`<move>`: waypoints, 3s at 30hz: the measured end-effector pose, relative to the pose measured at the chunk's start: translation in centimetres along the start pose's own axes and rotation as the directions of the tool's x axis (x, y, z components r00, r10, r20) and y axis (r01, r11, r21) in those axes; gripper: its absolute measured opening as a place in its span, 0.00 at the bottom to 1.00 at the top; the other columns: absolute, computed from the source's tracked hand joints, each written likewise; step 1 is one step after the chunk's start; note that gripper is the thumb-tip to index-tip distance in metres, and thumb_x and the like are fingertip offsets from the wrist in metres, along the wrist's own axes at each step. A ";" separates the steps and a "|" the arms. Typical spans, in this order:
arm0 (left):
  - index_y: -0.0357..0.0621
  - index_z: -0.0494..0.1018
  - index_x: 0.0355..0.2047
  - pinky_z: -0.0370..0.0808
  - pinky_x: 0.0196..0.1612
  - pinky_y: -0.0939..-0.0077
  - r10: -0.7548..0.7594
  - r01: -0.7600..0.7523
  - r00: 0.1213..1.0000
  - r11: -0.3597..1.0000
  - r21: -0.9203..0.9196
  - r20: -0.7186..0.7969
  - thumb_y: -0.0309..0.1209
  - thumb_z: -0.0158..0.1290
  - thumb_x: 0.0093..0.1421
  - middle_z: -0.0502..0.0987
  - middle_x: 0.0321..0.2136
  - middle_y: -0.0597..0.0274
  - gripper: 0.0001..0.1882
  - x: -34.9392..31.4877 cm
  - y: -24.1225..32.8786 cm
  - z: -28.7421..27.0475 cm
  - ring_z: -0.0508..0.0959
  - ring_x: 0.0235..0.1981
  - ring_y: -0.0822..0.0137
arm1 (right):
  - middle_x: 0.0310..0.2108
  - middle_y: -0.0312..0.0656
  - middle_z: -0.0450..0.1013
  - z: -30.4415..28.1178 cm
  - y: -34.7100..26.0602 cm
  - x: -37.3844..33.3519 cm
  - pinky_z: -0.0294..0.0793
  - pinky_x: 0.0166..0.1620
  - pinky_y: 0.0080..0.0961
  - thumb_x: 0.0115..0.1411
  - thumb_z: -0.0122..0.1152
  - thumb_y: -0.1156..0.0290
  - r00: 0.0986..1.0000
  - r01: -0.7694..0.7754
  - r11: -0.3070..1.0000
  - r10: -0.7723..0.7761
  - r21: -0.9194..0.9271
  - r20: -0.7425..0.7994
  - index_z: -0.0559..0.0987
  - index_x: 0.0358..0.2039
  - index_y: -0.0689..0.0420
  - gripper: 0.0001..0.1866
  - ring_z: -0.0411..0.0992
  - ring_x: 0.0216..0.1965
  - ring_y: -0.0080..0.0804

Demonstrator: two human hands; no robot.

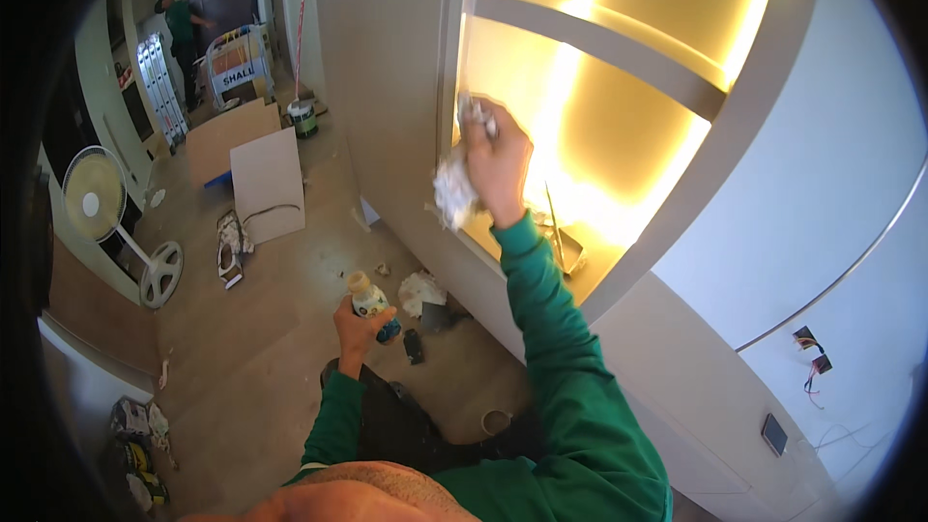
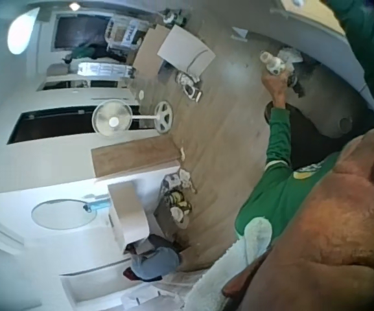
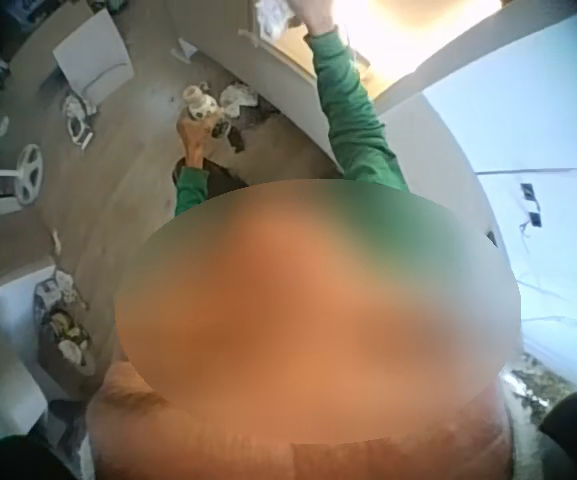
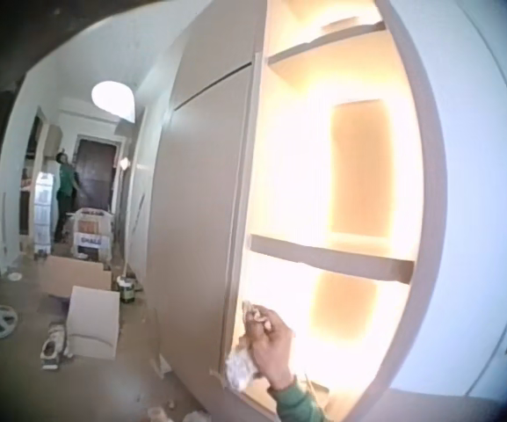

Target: The person applies a liquid from a bottle to a cloth, wipes the surfaces of a built-in cabinet, uses a sanding block to smooth an edge, and then applies paint to the interior trim using a small brush.

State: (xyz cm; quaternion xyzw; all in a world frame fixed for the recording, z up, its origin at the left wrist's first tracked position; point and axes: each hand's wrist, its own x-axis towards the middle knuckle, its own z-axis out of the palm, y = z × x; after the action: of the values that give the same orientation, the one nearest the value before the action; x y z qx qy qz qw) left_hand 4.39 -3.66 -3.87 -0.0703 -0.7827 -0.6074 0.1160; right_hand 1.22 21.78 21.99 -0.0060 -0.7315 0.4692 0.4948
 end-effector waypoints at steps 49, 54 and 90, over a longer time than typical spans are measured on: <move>0.34 0.79 0.33 0.79 0.34 0.63 -0.017 0.018 1.000 1.000 -0.019 0.011 0.40 0.74 0.38 0.83 0.29 0.50 0.27 -0.7 0.0 -0.9 0.84 0.29 0.57 | 0.33 0.55 0.81 3.2 -13.7 34.7 0.80 0.42 0.37 0.55 0.65 0.56 0.940 0.278 0.754 -0.342 -0.595 0.005 0.84 0.30 0.63 0.19 0.81 0.38 0.50; 0.35 0.79 0.33 0.79 0.34 0.63 -0.064 0.065 0.998 0.998 0.023 -0.029 0.41 0.74 0.37 0.83 0.29 0.51 0.27 -0.6 -0.9 -2.2 0.84 0.29 0.57 | 0.30 0.55 0.80 4.3 -10.5 26.5 0.79 0.46 0.39 0.49 0.67 0.61 0.981 0.180 0.894 -0.195 -0.411 0.006 0.83 0.28 0.63 0.16 0.80 0.36 0.52; 0.38 0.74 0.43 0.77 0.40 0.75 0.028 0.096 0.903 0.960 -0.264 0.430 0.28 0.71 0.48 0.79 0.37 0.63 0.24 -13.1 4.5 4.1 0.79 0.35 0.71 | 0.47 0.45 0.73 -13.4 3.4 -34.0 0.76 0.42 0.41 0.41 0.73 0.46 0.809 -0.064 0.912 0.285 -0.405 0.515 0.80 0.47 0.54 0.36 0.75 0.42 0.46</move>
State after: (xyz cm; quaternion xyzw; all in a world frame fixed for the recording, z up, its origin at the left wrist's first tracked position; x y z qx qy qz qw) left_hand 17.73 1.88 -4.09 -0.2039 -0.6968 -0.6829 -0.0808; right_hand 26.75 16.71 -3.84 -0.0285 -0.9153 0.3482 0.2005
